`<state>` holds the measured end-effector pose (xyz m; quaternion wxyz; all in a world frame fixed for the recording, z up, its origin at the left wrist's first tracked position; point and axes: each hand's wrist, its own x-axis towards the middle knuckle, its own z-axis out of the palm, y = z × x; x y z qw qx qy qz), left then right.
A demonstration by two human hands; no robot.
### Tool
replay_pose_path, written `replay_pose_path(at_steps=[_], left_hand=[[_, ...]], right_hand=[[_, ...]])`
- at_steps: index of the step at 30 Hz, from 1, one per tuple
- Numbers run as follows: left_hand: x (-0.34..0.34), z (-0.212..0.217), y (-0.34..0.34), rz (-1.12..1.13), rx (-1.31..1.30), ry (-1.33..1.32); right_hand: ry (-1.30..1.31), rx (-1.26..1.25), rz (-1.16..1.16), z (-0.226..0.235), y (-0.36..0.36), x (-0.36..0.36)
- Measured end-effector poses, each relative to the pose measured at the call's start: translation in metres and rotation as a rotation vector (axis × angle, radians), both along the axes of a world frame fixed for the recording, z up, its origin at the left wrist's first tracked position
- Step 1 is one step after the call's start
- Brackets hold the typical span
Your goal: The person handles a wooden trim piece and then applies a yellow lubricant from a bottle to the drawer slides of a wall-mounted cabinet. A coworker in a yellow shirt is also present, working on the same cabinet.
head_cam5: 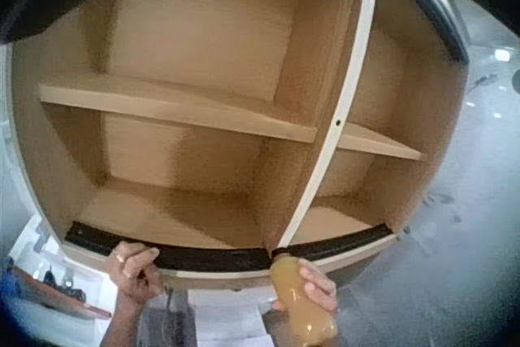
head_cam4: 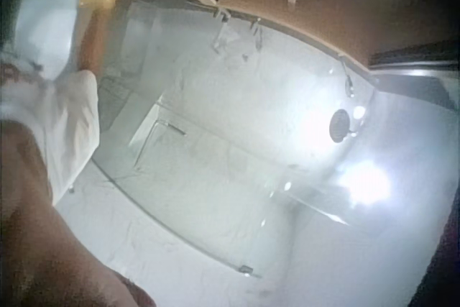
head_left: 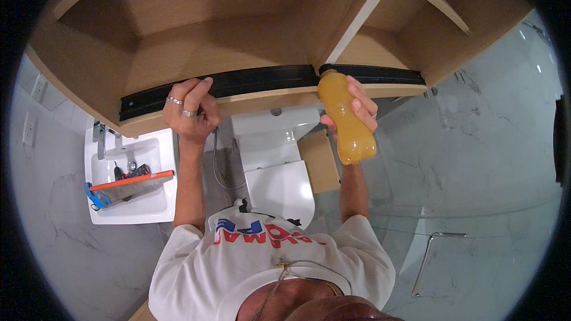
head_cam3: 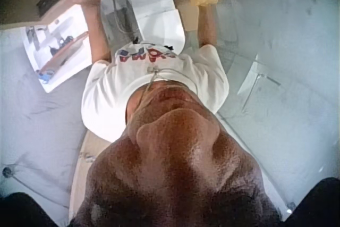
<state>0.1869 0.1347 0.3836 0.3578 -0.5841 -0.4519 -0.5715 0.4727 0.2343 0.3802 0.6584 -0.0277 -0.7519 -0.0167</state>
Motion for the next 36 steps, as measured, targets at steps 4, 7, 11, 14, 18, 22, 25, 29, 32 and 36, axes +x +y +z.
replay_pose_path(at_steps=[4, 7, 11, 14, 18, 22, 25, 29, 32, 36], left_hand=[[0.002, 0.004, -0.002, 0.04, 0.045, -0.005], [0.002, 0.003, -0.002, 0.015, 0.048, -0.016], [0.0, -0.003, -0.003, 0.007, 0.0, -0.03], [0.0, 0.0, -0.003, 0.036, 0.029, -0.016], [-0.001, 0.002, -0.002, 0.036, 0.068, -0.002], [0.0, 0.001, -0.001, 0.024, 0.068, -0.023], [0.0, -0.002, -0.003, 0.005, 0.049, -0.039], [0.001, 0.001, -0.002, -0.007, 0.062, -0.037], [0.002, 0.005, -0.001, 0.008, 0.081, -0.021], [-0.001, 0.001, -0.004, -0.032, 0.081, -0.032]], right_hand=[[0.01, 0.082, -0.032, 0.038, 0.008, 0.0], [0.026, 0.073, -0.056, 0.043, 0.002, 0.003], [-0.02, -0.031, 0.025, -0.004, -0.005, 0.001], [-0.003, -0.015, 0.052, 0.005, 0.0, 0.003], [0.055, 0.083, -0.001, 0.051, 0.009, 0.001], [0.083, 0.184, -0.021, 0.094, 0.016, -0.002], [0.06, 0.163, -0.032, 0.074, 0.012, 0.001], [0.063, 0.078, 0.021, 0.058, 0.007, 0.002], [0.087, 0.182, -0.043, 0.107, 0.02, 0.004], [0.107, 0.301, -0.26, 0.161, 0.02, 0.007]])
